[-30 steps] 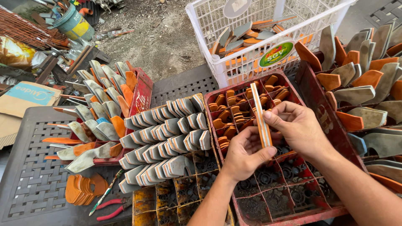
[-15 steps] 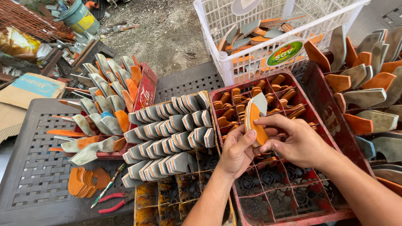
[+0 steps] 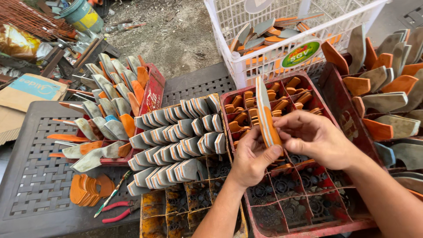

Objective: The person repeatedly picks up a metal blade and an orange handle from trays, aligns them, and presses them together to form a complete knife. The assembled knives are placed back into a compartmentalized tray. This process is repeated multiple times throughout the clip.

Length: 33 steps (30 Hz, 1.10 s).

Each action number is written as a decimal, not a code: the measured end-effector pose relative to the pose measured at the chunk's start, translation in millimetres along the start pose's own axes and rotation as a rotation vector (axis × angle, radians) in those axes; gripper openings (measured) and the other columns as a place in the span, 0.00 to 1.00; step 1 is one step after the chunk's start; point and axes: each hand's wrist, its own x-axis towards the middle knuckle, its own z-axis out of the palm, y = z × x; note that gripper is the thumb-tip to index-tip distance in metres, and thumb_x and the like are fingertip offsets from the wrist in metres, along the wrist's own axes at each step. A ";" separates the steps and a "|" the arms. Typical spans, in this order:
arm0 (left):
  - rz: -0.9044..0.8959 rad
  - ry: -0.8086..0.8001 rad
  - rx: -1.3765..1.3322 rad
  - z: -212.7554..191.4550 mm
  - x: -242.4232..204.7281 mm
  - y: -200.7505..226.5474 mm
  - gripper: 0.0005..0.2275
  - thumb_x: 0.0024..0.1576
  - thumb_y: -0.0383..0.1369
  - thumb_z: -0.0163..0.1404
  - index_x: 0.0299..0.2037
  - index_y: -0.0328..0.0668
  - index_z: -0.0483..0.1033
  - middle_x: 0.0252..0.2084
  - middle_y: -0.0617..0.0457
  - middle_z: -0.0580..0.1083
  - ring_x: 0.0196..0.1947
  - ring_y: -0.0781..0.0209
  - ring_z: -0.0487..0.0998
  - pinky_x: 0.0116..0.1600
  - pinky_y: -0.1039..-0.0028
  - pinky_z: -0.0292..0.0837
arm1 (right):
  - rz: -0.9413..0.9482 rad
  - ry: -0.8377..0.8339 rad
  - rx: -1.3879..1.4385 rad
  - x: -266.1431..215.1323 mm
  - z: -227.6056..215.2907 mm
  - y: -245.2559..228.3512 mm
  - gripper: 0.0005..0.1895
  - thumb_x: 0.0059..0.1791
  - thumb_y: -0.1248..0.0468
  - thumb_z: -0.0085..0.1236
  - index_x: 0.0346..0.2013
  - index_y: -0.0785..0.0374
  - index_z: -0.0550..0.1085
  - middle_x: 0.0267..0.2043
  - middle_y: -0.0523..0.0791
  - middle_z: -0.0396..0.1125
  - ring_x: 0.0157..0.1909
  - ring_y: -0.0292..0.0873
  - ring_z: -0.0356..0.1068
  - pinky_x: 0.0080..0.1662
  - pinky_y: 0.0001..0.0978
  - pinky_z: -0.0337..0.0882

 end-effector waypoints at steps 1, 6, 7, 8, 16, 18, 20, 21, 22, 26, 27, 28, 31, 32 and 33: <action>-0.010 -0.006 0.104 3.2 0.6 -0.5 0.24 0.62 0.31 0.58 0.66 0.30 0.66 0.57 0.45 0.75 0.59 0.57 0.77 0.69 0.66 0.72 | 0.047 0.088 0.045 0.9 -0.5 0.3 0.16 0.47 0.68 0.64 0.48 0.67 0.72 0.53 0.51 0.73 0.53 0.41 0.73 0.56 0.37 0.74; -0.004 0.026 0.590 14.8 1.7 -5.3 0.26 0.57 0.30 0.60 0.65 0.33 0.66 0.54 0.44 0.76 0.59 0.55 0.79 0.65 0.67 0.74 | 0.078 0.247 -0.012 2.3 3.9 0.5 0.08 0.50 0.69 0.59 0.33 0.64 0.67 0.46 0.53 0.78 0.53 0.45 0.77 0.54 0.38 0.76; 0.036 0.022 0.624 14.9 1.6 -5.5 0.25 0.57 0.29 0.60 0.64 0.32 0.67 0.55 0.43 0.77 0.59 0.54 0.80 0.65 0.67 0.74 | 0.064 0.239 0.017 3.0 4.5 -0.6 0.08 0.50 0.69 0.59 0.33 0.63 0.66 0.45 0.52 0.78 0.54 0.45 0.77 0.54 0.38 0.77; 0.077 0.019 0.657 14.7 1.4 -5.5 0.25 0.57 0.28 0.60 0.64 0.32 0.68 0.55 0.42 0.77 0.59 0.53 0.80 0.65 0.66 0.73 | 0.050 0.230 0.046 3.4 5.1 -1.8 0.09 0.49 0.70 0.58 0.33 0.62 0.66 0.45 0.52 0.77 0.54 0.45 0.77 0.55 0.38 0.77; 0.179 0.083 0.834 19.2 1.2 -7.0 0.24 0.55 0.29 0.62 0.62 0.32 0.69 0.52 0.42 0.77 0.53 0.48 0.82 0.58 0.65 0.77 | 0.140 0.330 0.073 6.2 11.7 -12.2 0.07 0.49 0.70 0.57 0.38 0.63 0.68 0.44 0.52 0.77 0.49 0.43 0.77 0.49 0.34 0.77; 0.216 0.168 0.947 23.8 4.7 -8.0 0.26 0.54 0.30 0.62 0.62 0.31 0.68 0.51 0.42 0.75 0.50 0.48 0.81 0.55 0.65 0.78 | 0.183 0.365 -0.029 7.6 16.3 -11.6 0.09 0.49 0.69 0.58 0.43 0.64 0.71 0.44 0.50 0.78 0.46 0.41 0.76 0.47 0.33 0.76; 0.314 0.251 1.190 25.0 7.0 -5.2 0.22 0.54 0.30 0.64 0.57 0.32 0.71 0.50 0.43 0.76 0.50 0.47 0.79 0.53 0.63 0.77 | 0.209 0.404 -0.236 6.8 21.0 -8.8 0.13 0.47 0.69 0.61 0.47 0.67 0.76 0.43 0.47 0.77 0.43 0.39 0.76 0.43 0.36 0.77; 0.367 0.292 1.308 25.5 8.7 -3.4 0.21 0.54 0.30 0.64 0.54 0.33 0.72 0.49 0.44 0.76 0.49 0.46 0.78 0.52 0.62 0.76 | 0.214 0.427 -0.266 6.1 21.4 -7.7 0.14 0.48 0.69 0.61 0.48 0.67 0.76 0.42 0.47 0.77 0.43 0.38 0.75 0.43 0.35 0.77; 0.380 0.287 1.291 25.8 9.9 -1.3 0.21 0.52 0.33 0.65 0.52 0.34 0.72 0.46 0.44 0.76 0.47 0.47 0.79 0.50 0.63 0.76 | 0.219 0.450 -0.296 5.6 21.2 -6.5 0.14 0.48 0.68 0.61 0.49 0.68 0.77 0.42 0.47 0.77 0.42 0.38 0.75 0.44 0.35 0.76; 0.073 0.311 1.038 22.9 8.2 9.0 0.20 0.50 0.41 0.64 0.44 0.36 0.73 0.33 0.47 0.77 0.31 0.55 0.80 0.36 0.68 0.76 | 0.015 0.276 -0.129 5.8 7.9 -3.8 0.14 0.52 0.66 0.57 0.51 0.70 0.75 0.47 0.46 0.74 0.48 0.36 0.73 0.52 0.31 0.75; -0.088 0.319 0.919 22.7 8.4 9.7 0.19 0.52 0.42 0.63 0.43 0.37 0.74 0.29 0.49 0.78 0.26 0.58 0.81 0.32 0.70 0.76 | 0.034 0.271 -0.111 5.3 3.0 -3.7 0.15 0.52 0.66 0.56 0.52 0.70 0.74 0.47 0.46 0.74 0.48 0.36 0.73 0.52 0.32 0.75; -0.027 0.241 0.896 22.4 8.6 9.8 0.16 0.56 0.41 0.60 0.43 0.37 0.75 0.29 0.50 0.77 0.27 0.59 0.80 0.33 0.70 0.75 | 0.053 0.265 -0.093 4.3 -2.2 -4.1 0.16 0.52 0.65 0.56 0.53 0.69 0.73 0.47 0.45 0.74 0.48 0.36 0.73 0.51 0.32 0.75; 0.097 0.096 0.852 20.6 5.7 8.5 0.11 0.63 0.40 0.54 0.42 0.38 0.78 0.29 0.51 0.76 0.27 0.61 0.79 0.35 0.71 0.74 | 0.119 0.270 -0.018 5.1 -6.8 -1.1 0.19 0.52 0.63 0.55 0.56 0.68 0.72 0.47 0.44 0.75 0.47 0.36 0.73 0.50 0.32 0.73; 0.107 0.099 0.853 20.8 4.8 6.8 0.11 0.62 0.39 0.54 0.40 0.37 0.78 0.27 0.51 0.75 0.26 0.61 0.78 0.34 0.70 0.73 | 0.141 0.279 0.010 5.0 -6.9 -0.1 0.20 0.52 0.62 0.54 0.57 0.68 0.72 0.47 0.44 0.75 0.47 0.36 0.73 0.50 0.31 0.73; 0.120 0.097 0.851 21.7 4.9 4.8 0.10 0.62 0.38 0.54 0.38 0.37 0.78 0.26 0.51 0.75 0.25 0.61 0.78 0.33 0.70 0.72 | 0.144 0.274 0.017 4.2 -7.0 0.1 0.20 0.54 0.61 0.54 0.58 0.68 0.72 0.46 0.44 0.74 0.45 0.36 0.71 0.48 0.31 0.72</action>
